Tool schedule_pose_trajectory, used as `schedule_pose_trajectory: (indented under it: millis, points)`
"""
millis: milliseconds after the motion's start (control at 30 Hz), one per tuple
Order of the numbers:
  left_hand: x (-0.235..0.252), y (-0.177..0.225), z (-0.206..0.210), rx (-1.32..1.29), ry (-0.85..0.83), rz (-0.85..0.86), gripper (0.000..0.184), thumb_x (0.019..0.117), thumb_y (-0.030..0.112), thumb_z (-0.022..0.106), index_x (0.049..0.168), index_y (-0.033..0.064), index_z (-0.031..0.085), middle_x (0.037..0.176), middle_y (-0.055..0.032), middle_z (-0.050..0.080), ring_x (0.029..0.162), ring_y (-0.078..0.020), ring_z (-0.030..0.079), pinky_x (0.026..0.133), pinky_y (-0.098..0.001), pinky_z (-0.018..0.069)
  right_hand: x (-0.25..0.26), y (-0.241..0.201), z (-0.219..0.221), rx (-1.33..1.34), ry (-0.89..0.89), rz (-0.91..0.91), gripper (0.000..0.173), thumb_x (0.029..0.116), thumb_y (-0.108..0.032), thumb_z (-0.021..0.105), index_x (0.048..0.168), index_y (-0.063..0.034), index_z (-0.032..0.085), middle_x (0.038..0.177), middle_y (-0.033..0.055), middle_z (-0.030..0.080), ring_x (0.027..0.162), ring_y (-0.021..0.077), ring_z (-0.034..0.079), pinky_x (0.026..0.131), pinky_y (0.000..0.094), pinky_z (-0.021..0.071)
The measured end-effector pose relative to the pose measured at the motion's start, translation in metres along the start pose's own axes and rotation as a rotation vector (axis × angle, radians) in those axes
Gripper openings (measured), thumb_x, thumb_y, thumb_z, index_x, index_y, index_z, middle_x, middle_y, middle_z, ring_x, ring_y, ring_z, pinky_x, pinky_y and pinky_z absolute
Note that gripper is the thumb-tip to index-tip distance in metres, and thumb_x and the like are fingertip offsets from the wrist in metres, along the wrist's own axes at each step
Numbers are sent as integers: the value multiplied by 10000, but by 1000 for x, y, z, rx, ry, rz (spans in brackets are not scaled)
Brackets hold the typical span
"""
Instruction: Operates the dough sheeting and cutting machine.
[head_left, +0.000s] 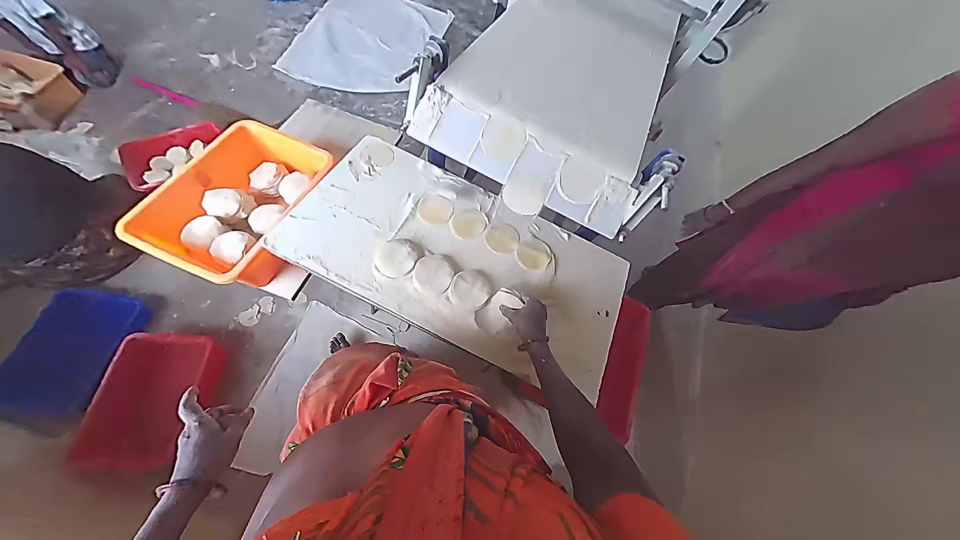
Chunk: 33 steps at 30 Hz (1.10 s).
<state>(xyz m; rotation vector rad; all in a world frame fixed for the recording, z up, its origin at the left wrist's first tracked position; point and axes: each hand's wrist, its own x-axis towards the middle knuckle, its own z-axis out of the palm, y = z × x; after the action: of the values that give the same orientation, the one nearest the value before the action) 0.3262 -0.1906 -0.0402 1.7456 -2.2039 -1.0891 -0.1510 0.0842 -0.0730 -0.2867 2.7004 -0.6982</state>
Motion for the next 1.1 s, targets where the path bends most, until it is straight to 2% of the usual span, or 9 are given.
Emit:
schedule_pose_trajectory:
  millis: [100,300,533,667,733,833,933,1000,1100]
  points:
    - [3,2,-5,24,32,52,920,946,54,673,1611,-10,40,1187,-300,661,1016,-408,694,935,-571,534,-7,1,1,157,196,-92,529,840,-283,830,1254,11,680,1121,234,727,1069,387,700,960,592,525]
    - [10,13,7,33,-68,46,907,953,50,672,1605,-31,47,1185,-293,661,973,-389,700,899,-557,550,-7,-1,1,48,149,-82,457,810,-167,838,1222,-21,707,1148,236,722,1094,420,685,969,621,510]
    - [49,80,9,-26,-218,-34,650,1020,151,601,1553,-52,290,1223,-233,673,1064,-313,693,987,-472,534,-13,-11,23,75,205,-207,456,965,-259,724,1257,85,658,1146,338,686,1076,507,671,974,673,489]
    - [106,131,32,-545,-265,150,562,981,119,624,1466,-74,417,1156,-185,703,1030,-196,702,959,-366,557,-14,-99,14,165,148,-266,476,893,-219,792,1227,102,680,1091,327,705,1037,450,685,960,630,481]
    - [139,157,46,-827,-407,82,472,1019,158,586,1417,-71,477,1181,-175,693,1043,-188,685,955,-361,549,-20,-164,23,266,9,-324,420,872,-190,812,1171,85,703,1051,257,724,987,328,698,928,527,528]
    - [194,179,54,-1134,-643,-77,537,1123,366,294,1419,-38,486,1243,-153,686,1121,-201,669,1008,-383,521,-21,-266,56,471,-265,-369,338,835,-175,768,1122,-4,713,964,54,738,883,74,699,813,280,590]
    - [247,186,38,-1401,-716,-165,777,1079,547,73,1250,0,598,1045,-115,726,963,-201,707,870,-399,583,-5,-361,99,583,-534,-309,309,907,-99,719,1197,2,686,1015,69,739,899,94,709,788,286,609]
    - [287,182,21,-1494,-671,-197,677,1090,496,142,1206,26,616,1017,-96,738,947,-200,719,849,-403,601,23,-408,138,518,-596,-318,296,932,-125,703,1204,-8,691,1009,72,734,865,96,696,749,284,588]
    - [357,176,0,-1352,-533,-210,316,1101,199,383,1266,-5,559,1033,-117,702,904,-198,704,799,-390,602,72,-460,202,421,-628,-285,289,978,-137,683,1236,-8,680,984,123,714,760,146,665,665,329,566]
